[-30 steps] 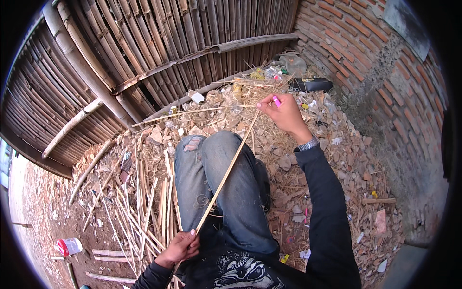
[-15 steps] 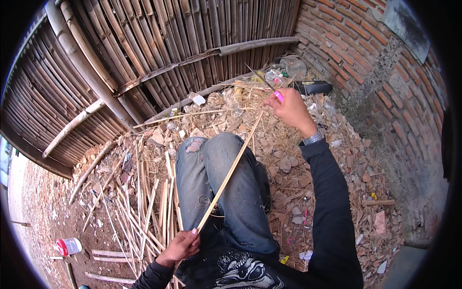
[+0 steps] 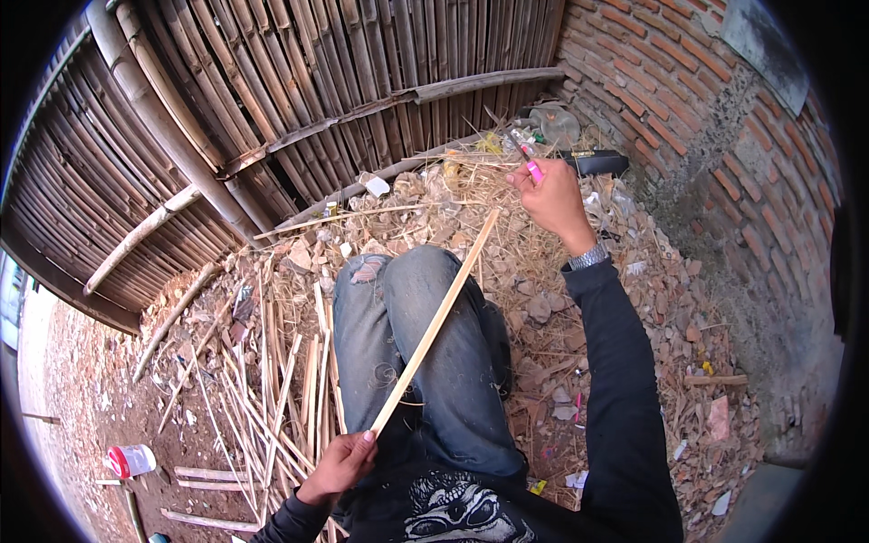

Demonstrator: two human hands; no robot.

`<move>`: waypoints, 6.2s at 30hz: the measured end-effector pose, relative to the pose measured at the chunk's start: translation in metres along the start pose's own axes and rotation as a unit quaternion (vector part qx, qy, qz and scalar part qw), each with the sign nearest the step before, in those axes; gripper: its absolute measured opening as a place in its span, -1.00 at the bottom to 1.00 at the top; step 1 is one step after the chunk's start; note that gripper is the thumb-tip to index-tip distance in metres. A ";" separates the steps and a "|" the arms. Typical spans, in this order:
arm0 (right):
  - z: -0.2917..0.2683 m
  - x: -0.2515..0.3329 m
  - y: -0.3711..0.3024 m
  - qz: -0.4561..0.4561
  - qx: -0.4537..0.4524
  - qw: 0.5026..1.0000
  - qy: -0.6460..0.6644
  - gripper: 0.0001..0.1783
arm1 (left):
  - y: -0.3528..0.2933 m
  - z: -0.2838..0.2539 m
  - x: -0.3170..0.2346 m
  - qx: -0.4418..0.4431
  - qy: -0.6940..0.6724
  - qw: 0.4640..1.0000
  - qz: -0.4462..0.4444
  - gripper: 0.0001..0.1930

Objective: The person shaves a long bamboo strip using a small knife, removing thin fibers and smoothing the surface by hand.

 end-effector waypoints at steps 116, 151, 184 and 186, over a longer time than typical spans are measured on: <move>0.108 0.065 -0.118 -0.099 0.057 0.989 0.095 -0.61 | -0.003 -0.012 -0.021 -0.029 -0.127 0.991 0.009 -0.59; 0.007 0.161 0.077 -0.147 0.087 0.952 0.255 -0.64 | 0.103 -0.025 -0.256 -0.076 0.005 0.929 0.362 -0.76; -0.040 -0.053 0.104 0.064 -0.107 0.856 0.502 -0.67 | 0.141 -0.175 -0.322 -0.212 0.521 0.764 0.316 -0.68; -0.041 -0.057 0.103 0.063 -0.118 0.848 0.513 -0.65 | 0.143 -0.171 -0.323 -0.206 0.528 0.765 0.307 -0.71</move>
Point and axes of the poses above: each hand's wrist, its own y-axis towards the middle knuckle, its own z-axis out of the palm, x = y × z, the point moved 10 cm from there along y, towards the middle knuckle, and after that the axes turned 11 degrees about x, right-handed, at the moved point
